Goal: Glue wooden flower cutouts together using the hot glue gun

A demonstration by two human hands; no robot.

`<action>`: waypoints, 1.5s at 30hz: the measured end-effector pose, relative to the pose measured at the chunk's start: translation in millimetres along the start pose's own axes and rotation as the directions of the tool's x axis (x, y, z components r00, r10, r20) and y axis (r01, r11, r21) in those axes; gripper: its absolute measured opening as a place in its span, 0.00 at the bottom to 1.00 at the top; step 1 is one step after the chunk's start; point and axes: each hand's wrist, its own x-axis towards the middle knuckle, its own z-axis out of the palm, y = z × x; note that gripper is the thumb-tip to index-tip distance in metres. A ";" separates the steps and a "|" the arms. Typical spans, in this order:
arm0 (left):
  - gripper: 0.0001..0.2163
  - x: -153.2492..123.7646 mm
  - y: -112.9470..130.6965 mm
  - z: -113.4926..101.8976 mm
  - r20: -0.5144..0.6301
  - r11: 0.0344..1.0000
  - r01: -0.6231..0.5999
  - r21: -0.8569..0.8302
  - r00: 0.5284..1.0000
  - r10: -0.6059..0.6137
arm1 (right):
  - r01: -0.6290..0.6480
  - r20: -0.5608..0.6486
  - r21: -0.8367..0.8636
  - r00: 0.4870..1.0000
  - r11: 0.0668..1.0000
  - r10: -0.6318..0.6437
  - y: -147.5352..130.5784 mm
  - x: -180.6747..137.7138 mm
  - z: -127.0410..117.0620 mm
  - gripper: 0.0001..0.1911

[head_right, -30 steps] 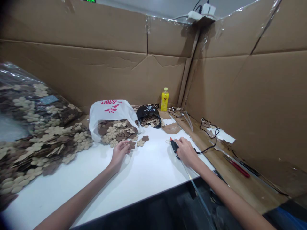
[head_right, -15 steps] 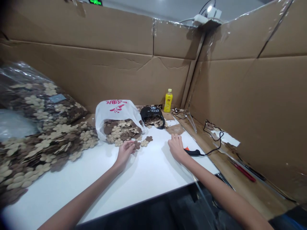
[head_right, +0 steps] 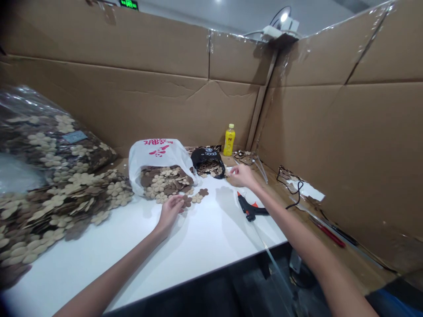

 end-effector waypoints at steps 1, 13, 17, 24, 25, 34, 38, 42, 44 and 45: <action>0.12 0.1 0.6 -0.1 0.003 1.000 0.004 0.002 1.000 -0.004 | -0.022 -0.031 0.080 0.999 0.997 0.025 6.1 5.9 -10.3 0.09; 0.13 2.6 2.5 -1.6 0.024 0.997 -0.013 0.072 1.000 0.011 | -0.351 0.212 0.402 0.934 0.846 0.286 111.9 67.5 -52.4 0.11; 0.14 4.6 5.6 -1.7 0.014 0.997 0.008 0.075 1.000 -0.010 | -0.375 0.145 0.305 0.927 0.876 0.346 127.0 118.9 -30.6 0.11; 0.17 9.1 7.1 -2.0 -0.037 0.994 0.056 0.096 0.998 -0.052 | -0.365 0.002 0.138 0.930 0.921 0.368 137.5 185.5 -2.5 0.03; 0.17 9.1 6.8 -1.8 -0.032 0.993 0.058 0.102 0.998 -0.055 | -0.354 -0.022 0.118 0.933 0.928 0.359 138.9 189.0 -1.3 0.02; 0.15 8.3 6.7 1.0 -0.022 0.990 0.049 0.129 0.999 -0.046 | -0.150 -0.103 0.036 0.983 0.988 0.153 121.1 150.2 -26.8 0.14; 0.15 5.5 10.3 3.1 -0.008 0.991 0.040 0.127 0.999 -0.039 | 0.179 0.208 0.081 0.959 0.981 -0.192 99.3 61.7 -38.8 0.16; 0.15 2.9 8.9 4.1 0.001 0.994 0.009 0.111 1.000 -0.009 | 0.190 0.386 -0.046 0.909 0.981 -0.158 105.2 -43.3 -34.5 0.26; 0.14 2.4 7.2 4.1 0.012 0.995 0.001 0.097 1.000 -0.002 | 0.162 0.385 -0.144 0.918 0.976 -0.096 115.1 -83.1 -27.0 0.34; 0.15 2.3 6.4 3.9 0.008 0.996 -0.002 0.090 1.000 0.001 | 0.152 0.377 -0.172 0.923 0.973 -0.078 119.3 -97.9 -22.5 0.36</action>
